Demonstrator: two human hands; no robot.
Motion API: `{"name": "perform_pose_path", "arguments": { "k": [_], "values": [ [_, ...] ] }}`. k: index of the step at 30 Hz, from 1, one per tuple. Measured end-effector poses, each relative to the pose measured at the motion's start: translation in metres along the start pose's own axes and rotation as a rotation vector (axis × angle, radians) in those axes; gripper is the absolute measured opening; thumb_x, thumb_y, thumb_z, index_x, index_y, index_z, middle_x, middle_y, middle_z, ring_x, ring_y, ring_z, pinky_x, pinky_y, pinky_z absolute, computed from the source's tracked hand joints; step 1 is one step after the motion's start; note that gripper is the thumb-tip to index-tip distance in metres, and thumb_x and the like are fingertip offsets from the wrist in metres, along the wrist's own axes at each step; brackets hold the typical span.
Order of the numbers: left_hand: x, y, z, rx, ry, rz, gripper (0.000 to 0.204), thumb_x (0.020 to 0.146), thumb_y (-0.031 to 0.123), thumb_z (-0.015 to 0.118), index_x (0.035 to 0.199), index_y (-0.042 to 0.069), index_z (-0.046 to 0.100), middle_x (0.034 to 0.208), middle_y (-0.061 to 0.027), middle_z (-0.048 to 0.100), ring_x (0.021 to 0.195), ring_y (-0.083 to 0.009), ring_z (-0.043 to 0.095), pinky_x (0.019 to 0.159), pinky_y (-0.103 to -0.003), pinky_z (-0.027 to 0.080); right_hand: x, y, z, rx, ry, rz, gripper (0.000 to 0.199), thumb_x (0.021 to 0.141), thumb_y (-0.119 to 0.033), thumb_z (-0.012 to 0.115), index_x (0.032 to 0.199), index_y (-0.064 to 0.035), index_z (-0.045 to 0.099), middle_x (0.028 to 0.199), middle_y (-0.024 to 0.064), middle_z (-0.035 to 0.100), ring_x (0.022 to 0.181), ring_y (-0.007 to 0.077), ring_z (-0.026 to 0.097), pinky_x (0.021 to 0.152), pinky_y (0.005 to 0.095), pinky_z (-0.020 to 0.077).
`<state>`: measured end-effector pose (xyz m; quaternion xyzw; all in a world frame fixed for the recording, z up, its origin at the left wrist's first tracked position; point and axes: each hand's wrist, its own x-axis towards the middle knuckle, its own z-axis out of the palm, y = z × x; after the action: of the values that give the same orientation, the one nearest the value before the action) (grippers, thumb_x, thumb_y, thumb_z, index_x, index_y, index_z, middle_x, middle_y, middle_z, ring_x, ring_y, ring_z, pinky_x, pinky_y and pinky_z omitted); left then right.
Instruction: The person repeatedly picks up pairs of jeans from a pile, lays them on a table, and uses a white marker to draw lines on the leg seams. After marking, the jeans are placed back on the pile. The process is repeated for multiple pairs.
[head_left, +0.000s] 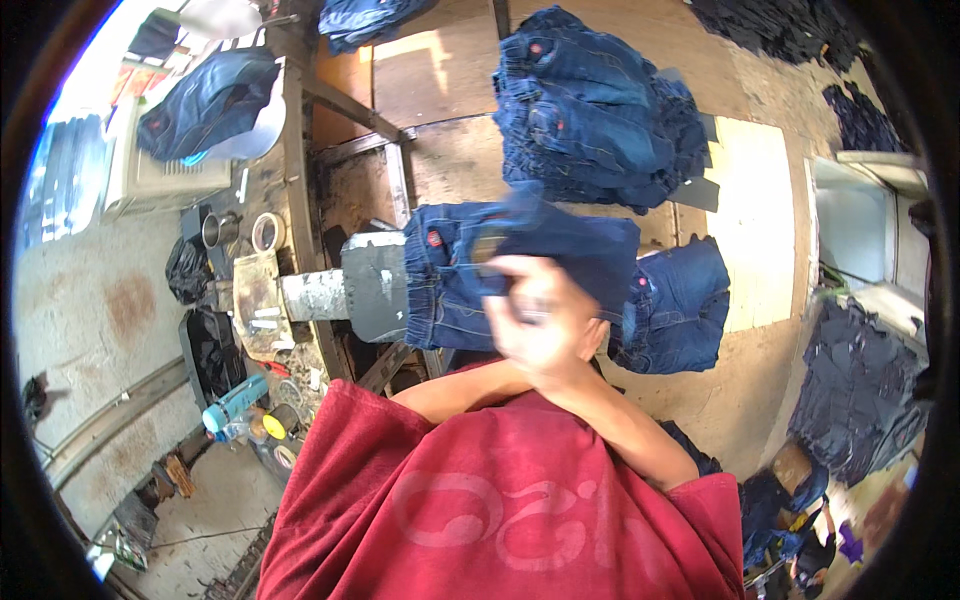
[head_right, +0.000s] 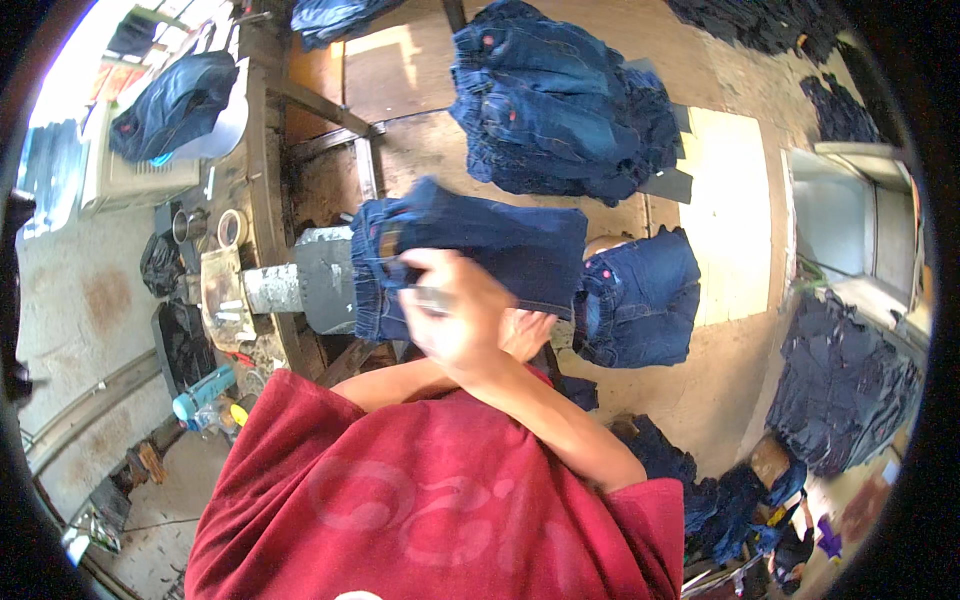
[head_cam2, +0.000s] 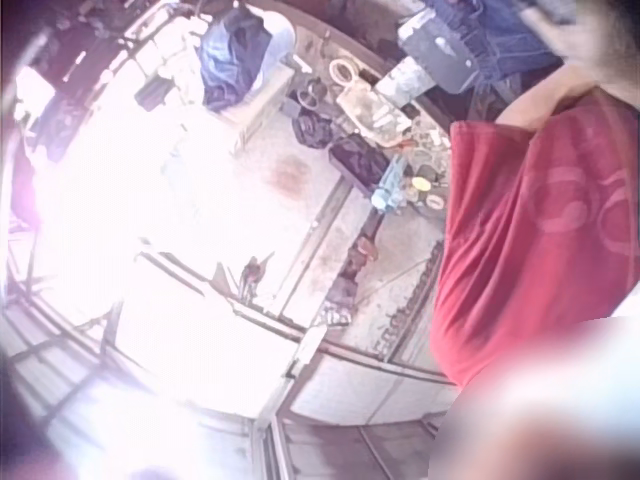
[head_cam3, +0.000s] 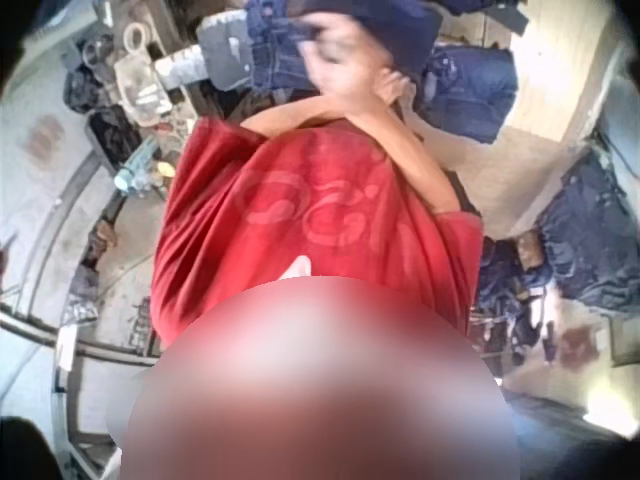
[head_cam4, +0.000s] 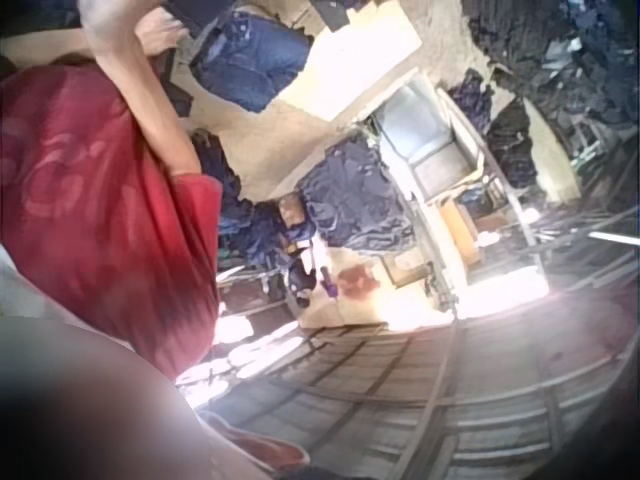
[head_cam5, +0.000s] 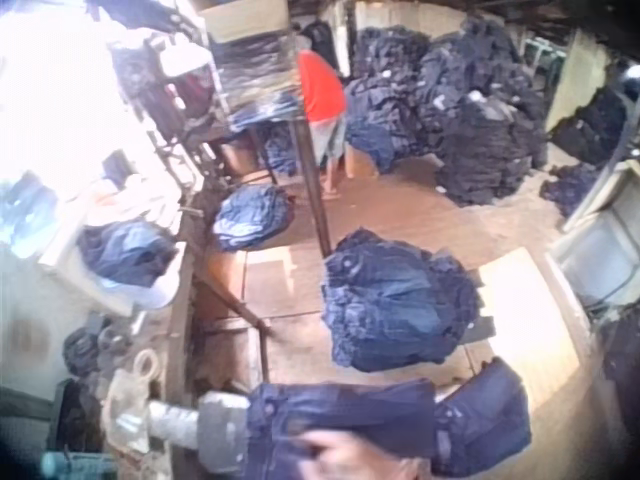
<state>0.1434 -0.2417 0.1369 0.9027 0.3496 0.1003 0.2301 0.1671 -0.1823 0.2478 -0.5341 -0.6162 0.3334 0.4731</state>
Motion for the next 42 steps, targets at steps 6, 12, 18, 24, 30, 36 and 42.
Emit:
{"name": "perform_pose_path", "arguments": {
  "k": [6,12,18,24,30,36,42],
  "values": [
    [-0.009,-0.004,0.006,-0.065,0.016,0.054,0.068,0.084,0.04,0.086,0.137,0.003,0.064,0.149,-0.0172,0.06,0.147,-0.037,0.05,0.125,-0.063,0.036,-0.003,0.051,0.12,-0.256,-0.483,-0.158,0.017,0.086,-0.002,0.069,0.1,-0.0049,0.061,0.094,0.0114,0.069,0.087,0.0322,0.073,0.073,0.0451,0.0609],
    [0.014,-0.034,-0.018,-0.165,0.102,0.099,0.056,0.082,0.038,0.088,0.125,0.006,0.072,0.138,-0.0157,0.068,0.14,-0.0382,0.057,0.123,-0.065,0.037,0.029,0.004,-0.006,-0.102,-0.217,-0.079,0.026,0.08,0.001,0.076,0.104,-0.0038,0.072,0.101,0.0124,0.074,0.075,0.027,0.071,0.069,0.0382,0.0577],
    [-0.018,-0.162,-0.076,0.06,0.089,-0.405,0.073,0.091,0.051,0.081,0.149,0.01,0.062,0.156,-0.0117,0.061,0.152,-0.0312,0.05,0.128,-0.067,0.027,0.058,0.0,-0.208,-0.554,0.479,0.258,0.039,0.099,-0.008,0.084,0.084,-0.0074,0.048,0.108,0.015,0.076,0.085,0.0092,0.063,0.077,0.0261,0.0526],
    [-0.101,-0.233,-0.123,0.318,-0.072,-0.437,0.087,0.097,0.057,0.071,0.164,0.007,0.045,0.17,-0.0152,0.046,0.16,-0.0313,0.039,0.135,-0.058,0.019,0.004,0.048,-0.241,-0.351,0.478,0.765,0.057,0.117,-0.054,0.046,0.112,-0.0031,0.071,0.106,0.0111,0.078,0.082,0.016,0.072,0.071,0.0324,0.0549],
    [-0.022,-0.193,-0.123,0.392,-0.074,-0.452,0.104,0.085,0.071,0.08,0.157,0.003,0.049,0.161,-0.0232,0.05,0.163,-0.0435,0.027,0.132,-0.068,0.012,-0.046,0.05,-0.136,-0.406,0.194,0.481,0.007,0.106,-0.011,0.07,0.109,-0.0057,0.068,0.086,0.0159,0.076,0.075,0.0333,0.078,0.064,0.0421,0.0561],
    [0.098,-0.173,-0.023,-0.072,-0.297,-0.316,0.089,0.089,0.085,0.065,0.106,-0.001,0.08,0.071,-0.0239,0.074,0.073,-0.0459,0.077,0.072,-0.054,0.063,-0.055,0.06,-0.035,-0.396,0.105,0.438,0.027,0.102,-0.013,0.073,0.128,-0.0089,0.067,0.089,0.0117,0.079,0.074,0.0324,0.077,0.066,0.0443,0.0588],
    [0.109,-0.202,-0.021,-0.081,-0.336,-0.095,0.085,0.095,0.08,0.063,0.065,0.001,0.075,0.06,-0.0252,0.067,0.063,-0.0431,0.074,0.062,-0.051,0.06,-0.058,0.087,0.012,-0.684,0.09,0.228,0.022,0.093,-0.008,0.081,0.115,-0.0046,0.078,0.079,0.0061,0.076,0.062,0.0238,0.07,0.063,0.0362,0.0549]
  ]
}}
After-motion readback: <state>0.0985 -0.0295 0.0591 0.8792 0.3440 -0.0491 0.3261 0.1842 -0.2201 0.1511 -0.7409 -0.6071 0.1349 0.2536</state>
